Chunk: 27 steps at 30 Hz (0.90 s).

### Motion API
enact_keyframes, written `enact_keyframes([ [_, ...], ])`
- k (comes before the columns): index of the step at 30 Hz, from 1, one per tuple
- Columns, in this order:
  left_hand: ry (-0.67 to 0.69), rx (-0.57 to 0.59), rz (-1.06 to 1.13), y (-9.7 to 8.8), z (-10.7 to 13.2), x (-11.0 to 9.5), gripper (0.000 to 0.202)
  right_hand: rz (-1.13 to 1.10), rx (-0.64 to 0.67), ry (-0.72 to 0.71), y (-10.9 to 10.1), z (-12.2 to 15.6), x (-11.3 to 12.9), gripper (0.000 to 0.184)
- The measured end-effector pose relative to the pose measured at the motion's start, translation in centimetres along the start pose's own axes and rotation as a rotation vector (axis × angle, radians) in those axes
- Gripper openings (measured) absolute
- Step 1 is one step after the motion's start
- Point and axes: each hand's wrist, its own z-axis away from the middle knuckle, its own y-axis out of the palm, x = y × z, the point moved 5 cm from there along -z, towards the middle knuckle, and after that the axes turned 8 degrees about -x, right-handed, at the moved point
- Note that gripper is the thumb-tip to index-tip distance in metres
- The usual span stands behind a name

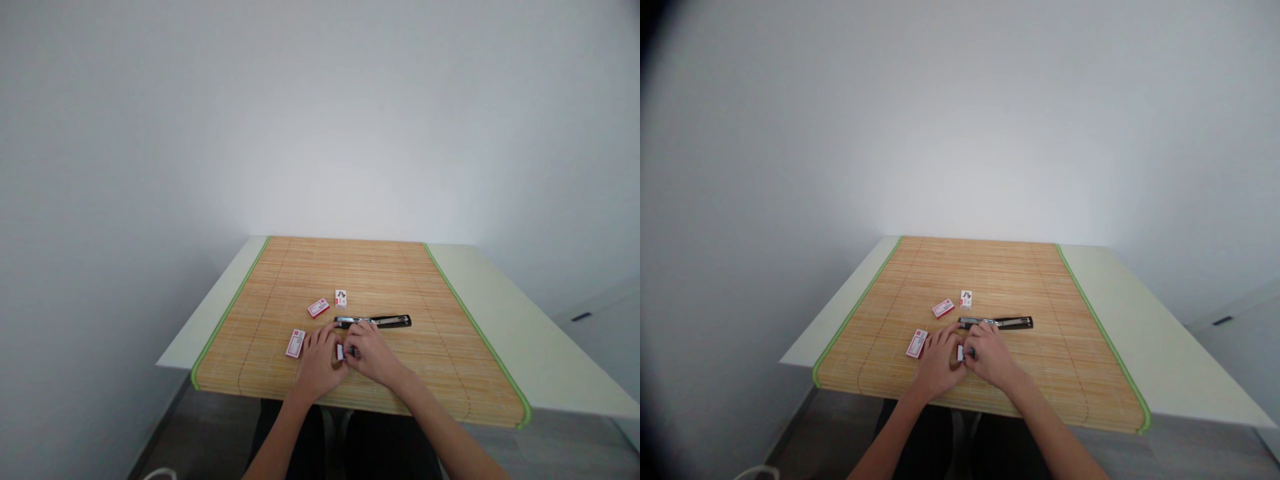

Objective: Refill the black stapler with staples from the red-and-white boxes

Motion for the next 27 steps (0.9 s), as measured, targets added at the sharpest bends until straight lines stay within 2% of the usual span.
enact_keyframes([
  [9, -0.008, 0.005, 0.003, 0.1, 0.0, 0.1, 0.034, 0.025, 0.047, 0.004, 0.3, -0.4, -0.7, 0.009],
  [13, -0.011, 0.006, 0.006, 0.0, 0.0, 0.1, 0.036, -0.037, 0.03, 0.003, -0.3, -0.2, -0.8, 0.01],
  [17, -0.008, 0.011, 0.029, -0.1, 0.1, 0.1, 0.042, -0.127, -0.028, 0.066, -2.2, 1.4, -2.3, 0.024],
  [22, 0.007, 0.015, 0.081, -0.2, 0.2, 0.7, 0.05, -0.13, -0.01, 0.177, -3.8, 4.6, -5.6, 0.049],
  [27, -0.01, 0.027, 0.152, -0.1, 0.2, 1.6, 0.046, -0.16, -0.053, 0.229, -4.1, 6.5, -7.4, 0.036],
])
